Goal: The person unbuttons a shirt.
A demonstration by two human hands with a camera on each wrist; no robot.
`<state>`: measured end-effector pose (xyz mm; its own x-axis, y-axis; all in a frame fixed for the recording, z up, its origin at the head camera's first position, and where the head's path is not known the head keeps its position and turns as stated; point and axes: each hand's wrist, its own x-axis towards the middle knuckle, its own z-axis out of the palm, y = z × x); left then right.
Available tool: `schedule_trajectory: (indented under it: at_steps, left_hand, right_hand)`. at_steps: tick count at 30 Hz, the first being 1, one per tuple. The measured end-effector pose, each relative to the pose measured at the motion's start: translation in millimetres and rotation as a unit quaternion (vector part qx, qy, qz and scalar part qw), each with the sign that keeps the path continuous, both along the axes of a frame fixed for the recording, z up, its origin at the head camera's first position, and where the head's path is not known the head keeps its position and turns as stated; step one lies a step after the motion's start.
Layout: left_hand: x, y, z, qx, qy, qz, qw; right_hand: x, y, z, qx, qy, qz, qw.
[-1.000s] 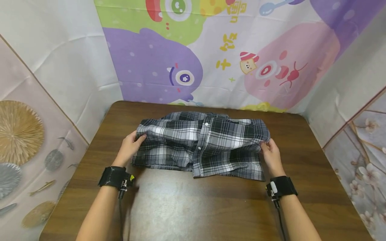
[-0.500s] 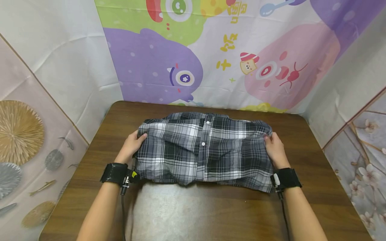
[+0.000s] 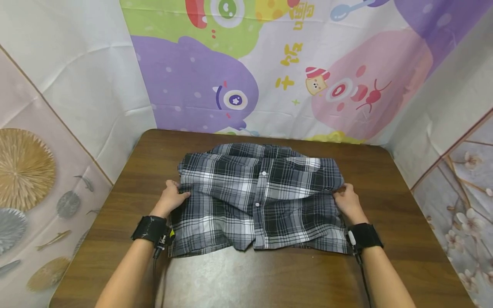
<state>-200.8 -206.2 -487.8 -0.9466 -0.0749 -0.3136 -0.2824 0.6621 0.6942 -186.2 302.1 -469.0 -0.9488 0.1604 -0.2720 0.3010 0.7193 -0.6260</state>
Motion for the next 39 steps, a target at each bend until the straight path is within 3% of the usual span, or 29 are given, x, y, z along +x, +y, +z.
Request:
schedule_trajectory:
  at_steps: [3,5,7,9,11,13,15,20,22,25,30,32,34,36,39]
  left_hand:
    - [5.7,4.0,6.3,-0.037,0.063,0.009,0.9973]
    - [10.1,8.6,11.6,-0.076,0.109,-0.024,0.9908]
    - [16.6,15.5,14.9,-0.107,0.15,-0.099,0.9779]
    - [25.2,24.7,16.8,-0.115,0.165,-0.198,0.9594]
    - [34.1,35.4,18.3,-0.103,0.148,-0.29,0.9398]
    - [42.3,46.8,19.3,-0.099,0.12,-0.352,0.9232]
    - [47.5,57.2,17.9,-0.122,0.109,-0.377,0.9115]
    - [47.7,73.2,11.8,-0.22,0.13,-0.381,0.8883]
    - [45.3,75.6,12.0,-0.226,0.122,-0.388,0.8854]
    - [42.3,76.2,16.7,-0.19,0.084,-0.409,0.8886]
    - [39.5,73.6,27.1,-0.105,-0.034,-0.456,0.8829]
    - [35.9,72.1,32.4,-0.071,-0.075,-0.468,0.8775]
    - [30.2,70.3,40.3,-0.034,-0.097,-0.469,0.8772]
    - [22.9,67.2,46.8,0.003,-0.09,-0.458,0.8841]
    - [8.0,64.0,60.3,0.032,-0.025,-0.425,0.9042]
  right_hand:
    - [8.5,4.2,1.9,0.003,-0.025,0.04,0.9989]
    - [15.0,8.1,3.4,-0.009,-0.061,0.088,0.9943]
    - [21.5,11.6,2.9,-0.034,-0.099,0.138,0.9849]
    - [27.1,13.8,0.3,-0.066,-0.121,0.168,0.9761]
    - [30.8,14.1,-3.0,-0.089,-0.12,0.18,0.9723]
    - [33.3,13.2,-6.5,-0.107,-0.104,0.185,0.9712]
    - [34.9,12.2,-8.8,-0.129,-0.096,0.182,0.9701]
    - [37.9,9.7,-9.4,-0.211,-0.134,0.154,0.9559]
    - [39.2,9.1,-7.9,-0.22,-0.152,0.153,0.9515]
    - [42.4,9.2,-4.0,-0.184,-0.164,0.188,0.9507]
    - [48.5,9.1,4.6,-0.102,-0.168,0.281,0.9392]
    - [48.0,9.3,10.4,-0.07,-0.174,0.286,0.9396]
    - [44.7,10.0,18.8,-0.05,-0.186,0.265,0.9448]
    - [37.4,12.1,27.7,-0.032,-0.192,0.234,0.9527]
    - [22.6,16.6,44.8,-0.014,-0.176,0.189,0.966]
